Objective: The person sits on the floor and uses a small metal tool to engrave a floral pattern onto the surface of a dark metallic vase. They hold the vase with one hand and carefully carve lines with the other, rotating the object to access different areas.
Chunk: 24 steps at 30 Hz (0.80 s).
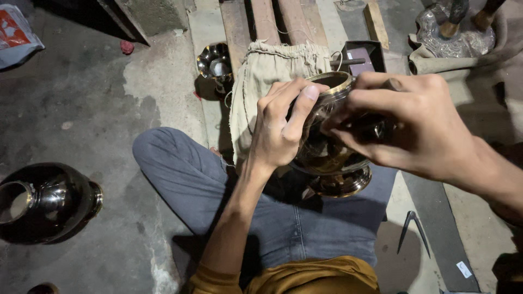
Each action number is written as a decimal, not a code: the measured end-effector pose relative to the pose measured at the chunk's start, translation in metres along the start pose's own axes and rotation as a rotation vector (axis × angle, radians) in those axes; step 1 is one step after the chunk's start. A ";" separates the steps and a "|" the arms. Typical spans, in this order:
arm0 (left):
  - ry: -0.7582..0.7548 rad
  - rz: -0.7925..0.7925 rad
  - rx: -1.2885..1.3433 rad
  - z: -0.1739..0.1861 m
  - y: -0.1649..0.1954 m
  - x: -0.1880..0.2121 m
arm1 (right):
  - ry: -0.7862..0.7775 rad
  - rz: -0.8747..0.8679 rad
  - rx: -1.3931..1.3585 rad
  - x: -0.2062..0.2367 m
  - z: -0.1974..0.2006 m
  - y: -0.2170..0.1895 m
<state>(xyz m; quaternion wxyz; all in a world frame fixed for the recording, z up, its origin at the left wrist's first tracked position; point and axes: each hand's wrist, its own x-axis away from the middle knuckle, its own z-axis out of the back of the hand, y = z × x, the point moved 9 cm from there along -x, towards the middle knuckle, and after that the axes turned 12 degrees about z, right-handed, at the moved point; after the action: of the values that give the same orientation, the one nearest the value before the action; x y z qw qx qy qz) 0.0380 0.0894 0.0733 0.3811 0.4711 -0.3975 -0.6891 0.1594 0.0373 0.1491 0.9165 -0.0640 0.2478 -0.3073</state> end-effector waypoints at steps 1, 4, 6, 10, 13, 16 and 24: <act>-0.001 0.000 -0.003 0.000 0.000 0.000 | 0.032 -0.006 -0.031 0.000 0.000 0.001; -0.001 0.005 -0.005 -0.001 0.000 -0.001 | 0.120 -0.006 0.016 0.003 0.005 -0.002; -0.001 0.008 -0.001 -0.001 0.000 -0.002 | 0.103 -0.027 0.026 0.004 0.003 0.000; 0.004 -0.011 0.007 0.000 0.002 0.000 | 0.062 0.000 0.014 0.000 0.002 -0.001; -0.001 0.004 0.006 0.001 0.002 0.001 | 0.001 -0.056 0.016 -0.001 -0.001 0.002; -0.008 0.010 -0.004 0.000 0.001 0.001 | -0.040 -0.039 0.008 -0.003 -0.003 0.000; -0.016 0.010 0.007 0.000 0.001 0.001 | -0.087 -0.021 0.006 -0.004 -0.002 -0.005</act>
<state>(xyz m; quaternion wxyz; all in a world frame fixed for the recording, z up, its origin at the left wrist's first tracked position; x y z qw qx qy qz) 0.0374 0.0876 0.0741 0.3796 0.4651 -0.4050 -0.6896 0.1528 0.0354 0.1502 0.9234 -0.0772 0.2060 -0.3146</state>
